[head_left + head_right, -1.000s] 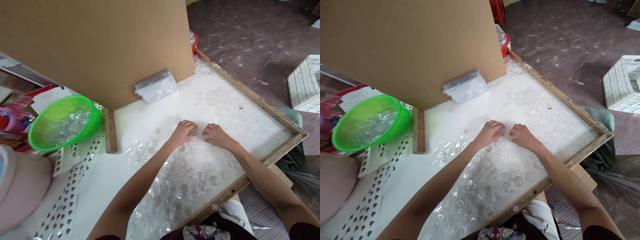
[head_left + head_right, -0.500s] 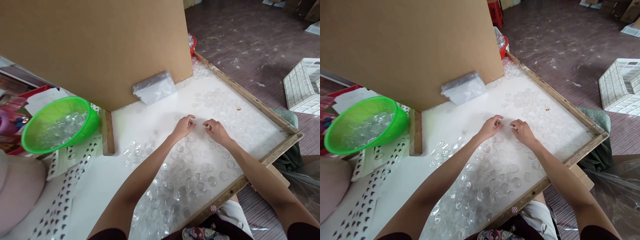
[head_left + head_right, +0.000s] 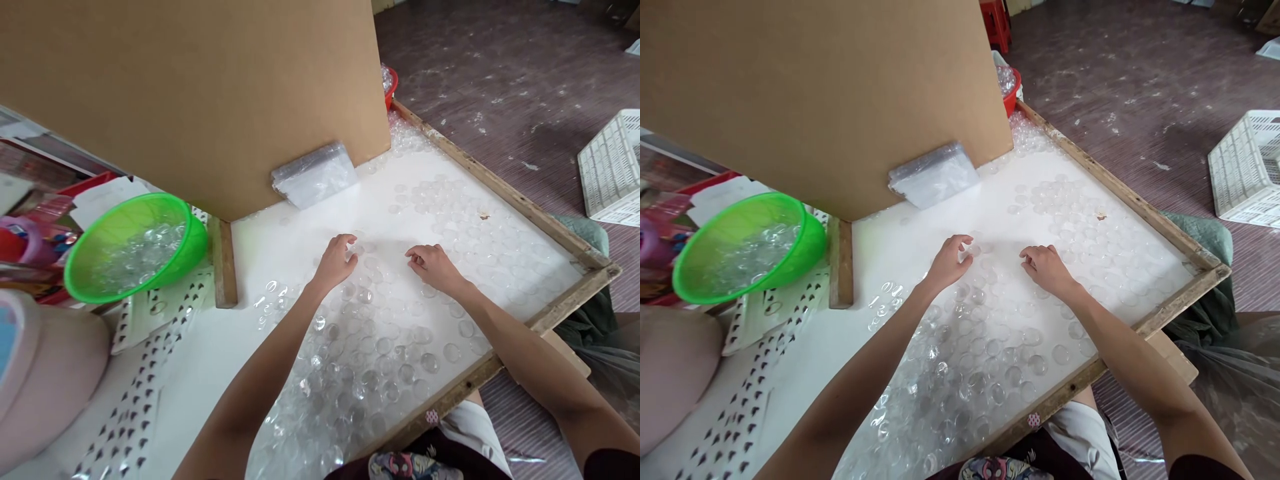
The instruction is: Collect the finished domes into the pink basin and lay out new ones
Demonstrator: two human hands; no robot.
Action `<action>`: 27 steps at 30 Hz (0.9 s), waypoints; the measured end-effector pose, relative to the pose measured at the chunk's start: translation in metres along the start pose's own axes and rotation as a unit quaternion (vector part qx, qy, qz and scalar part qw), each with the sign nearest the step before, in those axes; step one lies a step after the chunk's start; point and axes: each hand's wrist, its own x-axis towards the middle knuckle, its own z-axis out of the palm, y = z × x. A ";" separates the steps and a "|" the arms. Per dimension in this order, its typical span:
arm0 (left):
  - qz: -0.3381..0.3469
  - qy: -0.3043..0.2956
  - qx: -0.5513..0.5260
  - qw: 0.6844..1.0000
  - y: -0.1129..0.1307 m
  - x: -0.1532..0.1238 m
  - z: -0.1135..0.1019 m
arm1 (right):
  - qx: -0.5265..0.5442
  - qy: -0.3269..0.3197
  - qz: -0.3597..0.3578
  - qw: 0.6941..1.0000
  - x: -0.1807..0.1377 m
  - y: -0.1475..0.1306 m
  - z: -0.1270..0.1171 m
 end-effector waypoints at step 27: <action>0.031 -0.051 -0.065 0.996 0.029 0.032 0.023 | 0.018 0.091 0.021 0.995 0.003 0.009 -0.009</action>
